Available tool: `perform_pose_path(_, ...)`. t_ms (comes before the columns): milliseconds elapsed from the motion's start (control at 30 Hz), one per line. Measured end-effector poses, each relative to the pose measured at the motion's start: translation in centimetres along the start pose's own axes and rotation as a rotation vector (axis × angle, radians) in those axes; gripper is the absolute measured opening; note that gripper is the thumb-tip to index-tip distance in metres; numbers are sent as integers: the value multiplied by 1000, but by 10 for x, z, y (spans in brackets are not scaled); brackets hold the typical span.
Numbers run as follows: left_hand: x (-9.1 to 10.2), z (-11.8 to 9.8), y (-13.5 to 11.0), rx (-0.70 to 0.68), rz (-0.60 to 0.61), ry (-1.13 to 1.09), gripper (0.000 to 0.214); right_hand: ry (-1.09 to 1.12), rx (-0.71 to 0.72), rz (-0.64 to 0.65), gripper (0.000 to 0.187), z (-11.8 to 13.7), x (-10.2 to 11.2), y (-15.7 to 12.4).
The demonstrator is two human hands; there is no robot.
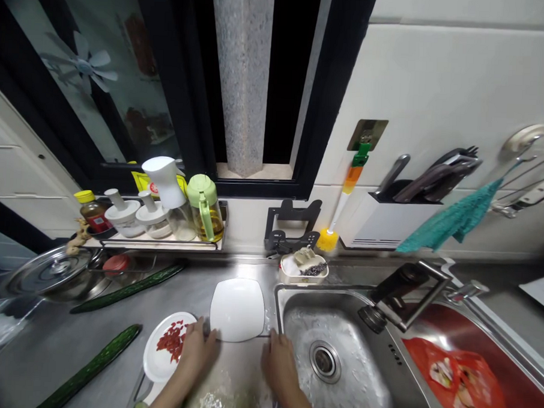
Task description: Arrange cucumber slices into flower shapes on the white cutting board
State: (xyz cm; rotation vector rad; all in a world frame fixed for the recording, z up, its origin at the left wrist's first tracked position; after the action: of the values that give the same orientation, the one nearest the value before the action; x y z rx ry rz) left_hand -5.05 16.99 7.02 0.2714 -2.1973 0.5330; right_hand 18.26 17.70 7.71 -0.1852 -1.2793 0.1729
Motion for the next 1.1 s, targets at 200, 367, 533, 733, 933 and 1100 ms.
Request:
perform_pose_path(200, -12, -38, 45, 146, 141, 136, 36, 3, -35, 87, 30, 23, 11, 82)
perform_pose_path(367, -15, -34, 55, 209, 188, 224, 36, 30, -72, 147, 31, 23, -1, 95)
perform_pose_path(533, -14, -34, 56, 204, 202, 253, 37, 46, -54, 149, 32, 23, -1, 95)
perform_pose_path(733, -11, -39, 49, 168, 180, 245, 38, 74, -30, 157, 33, 23, 4, 94)
perform_pose_path(933, 6, -38, 14, 85, 142, 182, 39, 115, -1, 126, 35, 22, 23, 56)
perform_pose_path(1100, 4, -9, -35, 77, 151, 144, 38, 86, -15, 130, 34, 19, 22, -6)
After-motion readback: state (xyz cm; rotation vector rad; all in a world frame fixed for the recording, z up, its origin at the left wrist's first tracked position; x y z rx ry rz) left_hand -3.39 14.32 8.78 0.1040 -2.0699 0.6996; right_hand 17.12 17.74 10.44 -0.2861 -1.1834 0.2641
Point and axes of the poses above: each hand's wrist, its own y-axis towards the middle knuckle, its own x-axis out of the back of the hand, z = x × y, the point moved 3 cm from there along y, towards the middle knuckle, and after that the axes turned 5 degrees about -y, right-handed, at the moved point
